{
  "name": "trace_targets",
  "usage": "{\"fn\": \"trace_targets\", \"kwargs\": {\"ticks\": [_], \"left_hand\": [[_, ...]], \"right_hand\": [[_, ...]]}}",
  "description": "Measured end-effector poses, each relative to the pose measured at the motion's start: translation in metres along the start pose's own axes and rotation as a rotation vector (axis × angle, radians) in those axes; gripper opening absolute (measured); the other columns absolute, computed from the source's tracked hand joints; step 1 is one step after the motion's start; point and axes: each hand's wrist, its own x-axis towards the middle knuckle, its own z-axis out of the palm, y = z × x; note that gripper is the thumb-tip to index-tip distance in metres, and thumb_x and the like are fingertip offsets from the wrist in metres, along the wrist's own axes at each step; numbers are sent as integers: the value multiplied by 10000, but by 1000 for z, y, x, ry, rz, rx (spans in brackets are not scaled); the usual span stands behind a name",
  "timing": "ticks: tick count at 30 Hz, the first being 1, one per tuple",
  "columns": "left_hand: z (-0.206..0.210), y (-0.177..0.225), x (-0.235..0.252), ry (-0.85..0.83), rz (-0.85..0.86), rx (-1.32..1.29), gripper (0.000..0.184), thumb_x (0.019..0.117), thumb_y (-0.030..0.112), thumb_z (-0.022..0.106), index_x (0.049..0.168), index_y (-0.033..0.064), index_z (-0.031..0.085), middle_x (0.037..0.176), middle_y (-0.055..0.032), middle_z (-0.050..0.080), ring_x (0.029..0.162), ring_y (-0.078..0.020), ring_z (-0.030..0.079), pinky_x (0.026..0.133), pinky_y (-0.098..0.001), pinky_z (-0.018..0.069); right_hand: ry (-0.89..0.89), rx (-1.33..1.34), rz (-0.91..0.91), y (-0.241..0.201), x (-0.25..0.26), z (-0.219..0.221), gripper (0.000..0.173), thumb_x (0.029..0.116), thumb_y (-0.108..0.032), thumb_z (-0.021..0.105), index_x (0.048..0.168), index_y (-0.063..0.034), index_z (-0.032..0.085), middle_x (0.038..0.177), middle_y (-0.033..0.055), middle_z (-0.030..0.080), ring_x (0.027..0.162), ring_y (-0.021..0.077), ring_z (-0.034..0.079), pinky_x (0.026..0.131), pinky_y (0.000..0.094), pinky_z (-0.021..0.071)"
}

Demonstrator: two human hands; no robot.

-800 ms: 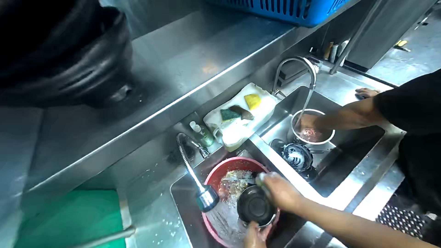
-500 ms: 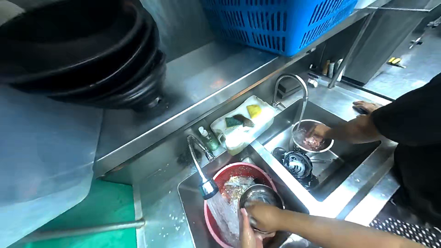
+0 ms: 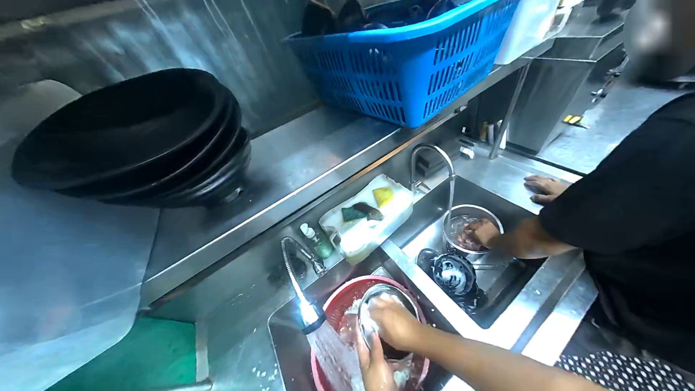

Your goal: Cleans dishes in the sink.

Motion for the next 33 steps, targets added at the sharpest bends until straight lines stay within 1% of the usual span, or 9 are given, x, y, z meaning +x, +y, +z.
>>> {"fn": "trace_targets", "kwargs": {"ticks": [5,9,14,19,22,24,26,31,33], "left_hand": [[2,-4,11,168,78,6,610,1085,159,421,1645,261,199,1623,-170,342,1327,-409,523,878,-668,538],[11,-15,25,425,-152,-124,461,1094,254,467,1497,39,405,1356,-230,557,1173,-327,585,951,-546,513],[25,8,-25,-39,-506,-299,391,1123,268,192,1236,68,509,995,-30,666,892,-122,663,800,-353,573],[26,-25,-11,-335,-954,-746,463,1065,425,288,864,115,566,673,-36,596,489,-102,561,442,-218,494],[22,-30,5,-780,-902,-817,435,1038,409,455,966,35,667,789,-98,661,579,-161,637,506,-249,542],[33,-14,2,-649,-649,-361,460,1111,394,260,1007,91,589,747,-52,633,577,-117,610,514,-242,531],[52,-11,1,-442,-439,136,420,1114,372,381,1256,29,579,890,-113,668,735,-174,650,666,-358,579],[74,-82,28,-122,-314,484,545,1086,456,446,1207,-36,648,1067,-239,695,1000,-339,683,903,-548,554],[89,-85,33,-103,-267,622,531,1084,444,454,1255,-21,645,1169,-247,683,1128,-361,650,1001,-572,501]], "right_hand": [[-83,-175,281,12,-24,-5,430,936,-58,625,1365,-68,612,1527,249,455,1441,531,340,1023,768,408],[26,-110,134,-4,-69,19,330,984,-142,589,1293,-43,647,1448,231,535,1382,463,450,1107,619,422],[357,-190,-121,-15,-74,1,305,962,-238,638,1199,-60,712,1350,179,651,1305,377,580,1130,569,428],[377,290,272,-11,-35,-79,373,1032,-286,489,1322,-110,644,1281,106,677,1247,248,611,1084,490,470],[343,886,432,18,-40,-71,412,1102,-298,401,1371,-57,597,1330,144,637,1234,215,604,1064,437,485],[409,1124,532,28,-60,-37,435,1112,-313,392,1427,-59,548,1306,141,649,1173,212,637,1014,431,523],[507,1330,600,38,-77,-4,404,1090,-277,435,1423,-72,538,1210,131,687,1072,219,680,923,441,573],[513,1367,620,57,-115,-6,530,1104,-465,348,1379,-69,568,1223,123,692,1115,232,677,933,469,579],[539,1198,635,79,-123,-22,526,1052,-429,496,1485,-130,491,1362,111,628,1187,244,648,935,491,581]]}}
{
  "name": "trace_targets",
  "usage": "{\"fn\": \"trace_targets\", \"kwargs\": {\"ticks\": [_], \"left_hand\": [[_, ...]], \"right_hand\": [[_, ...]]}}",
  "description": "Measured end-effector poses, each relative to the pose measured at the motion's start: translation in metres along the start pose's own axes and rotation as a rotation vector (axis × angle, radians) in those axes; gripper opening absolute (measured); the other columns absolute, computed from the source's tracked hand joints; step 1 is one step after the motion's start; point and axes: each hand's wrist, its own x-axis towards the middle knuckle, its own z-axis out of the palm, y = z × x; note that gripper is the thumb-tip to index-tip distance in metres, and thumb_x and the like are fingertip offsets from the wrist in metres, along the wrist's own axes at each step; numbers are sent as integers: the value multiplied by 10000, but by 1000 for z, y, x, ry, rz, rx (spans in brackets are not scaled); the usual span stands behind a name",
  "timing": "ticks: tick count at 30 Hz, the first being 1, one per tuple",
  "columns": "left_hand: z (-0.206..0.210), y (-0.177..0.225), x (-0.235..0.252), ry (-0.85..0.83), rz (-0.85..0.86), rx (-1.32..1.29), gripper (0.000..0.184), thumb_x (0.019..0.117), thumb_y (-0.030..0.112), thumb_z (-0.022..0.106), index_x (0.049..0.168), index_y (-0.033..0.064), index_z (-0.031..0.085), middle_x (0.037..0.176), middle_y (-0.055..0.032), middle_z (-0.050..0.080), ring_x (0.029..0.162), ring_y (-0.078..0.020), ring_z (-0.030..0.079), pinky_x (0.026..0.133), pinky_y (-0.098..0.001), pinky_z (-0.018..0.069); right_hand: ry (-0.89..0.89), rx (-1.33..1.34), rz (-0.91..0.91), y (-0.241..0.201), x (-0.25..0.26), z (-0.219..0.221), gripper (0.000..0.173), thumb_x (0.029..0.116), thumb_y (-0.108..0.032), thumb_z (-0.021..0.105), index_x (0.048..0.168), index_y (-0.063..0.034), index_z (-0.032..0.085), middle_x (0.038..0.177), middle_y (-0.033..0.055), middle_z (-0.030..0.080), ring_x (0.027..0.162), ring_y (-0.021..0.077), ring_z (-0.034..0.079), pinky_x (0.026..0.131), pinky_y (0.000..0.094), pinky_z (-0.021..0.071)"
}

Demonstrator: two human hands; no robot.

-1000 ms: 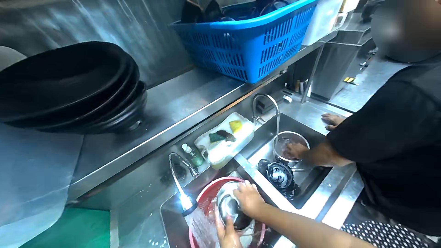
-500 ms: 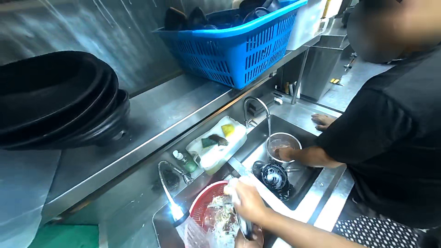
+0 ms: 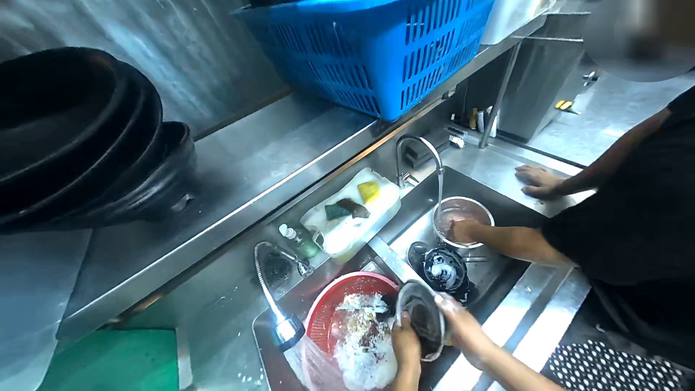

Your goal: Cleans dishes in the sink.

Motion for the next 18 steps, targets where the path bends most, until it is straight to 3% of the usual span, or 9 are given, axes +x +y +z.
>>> {"fn": "trace_targets", "kwargs": {"ticks": [2,3,5,7,8,13,16,17,18], "left_hand": [[8,9,4,-4,68,64,533,1096,420,429,1338,-21,607,1299,-247,644,1255,-356,601,1095,-552,452],[10,11,6,0,121,36,536,1108,398,394,1356,-36,588,1329,-252,625,1276,-349,589,1114,-534,444],[9,14,9,35,190,-50,530,1123,370,331,1368,-35,569,1299,-242,633,1200,-323,623,1053,-512,486],[9,3,28,84,117,-91,525,1126,383,301,1341,-10,573,1120,-205,695,891,-288,703,764,-482,589],[9,-8,42,92,31,-109,502,1124,373,330,1338,-15,565,1084,-209,695,831,-302,702,708,-490,591],[11,-66,116,156,-301,151,374,1053,254,536,1308,-8,613,1125,-254,685,949,-375,701,820,-563,578],[19,-84,152,212,-362,197,349,1045,253,540,1227,-27,640,1024,-250,670,835,-353,664,740,-536,555],[20,-83,164,222,-376,233,368,1054,271,530,1230,-33,643,1051,-257,672,881,-364,668,774,-545,552],[20,-78,175,221,-393,288,385,1063,276,519,1240,-41,648,1145,-278,670,1018,-397,667,881,-577,535]], "right_hand": [[77,-102,-39,-2,15,-26,657,944,-215,621,1559,-166,395,1470,124,546,1181,275,642,853,506,597],[134,-84,-38,-1,22,-38,679,908,-118,615,1553,-171,409,1458,126,556,1148,276,653,815,501,601],[261,70,27,-3,30,-58,598,935,-23,555,1513,-154,474,1322,147,640,1013,281,692,722,482,603],[372,272,122,-4,40,-74,526,982,-44,513,1496,-147,465,1119,183,676,813,293,694,574,461,580],[403,346,160,-1,47,-83,521,996,-55,498,1505,-148,430,1083,192,666,782,298,687,567,467,580],[527,577,273,28,109,-89,324,1041,-101,484,1353,-22,448,899,223,649,654,306,670,540,473,595],[539,596,397,43,142,-86,316,1051,-172,496,1328,-23,471,888,216,656,664,295,673,553,452,597],[531,583,448,44,148,-85,328,1063,-221,493,1334,-37,477,905,209,659,682,294,675,563,450,595],[522,564,496,45,151,-85,351,1069,-269,492,1347,-54,478,931,204,657,703,296,676,575,453,594]]}}
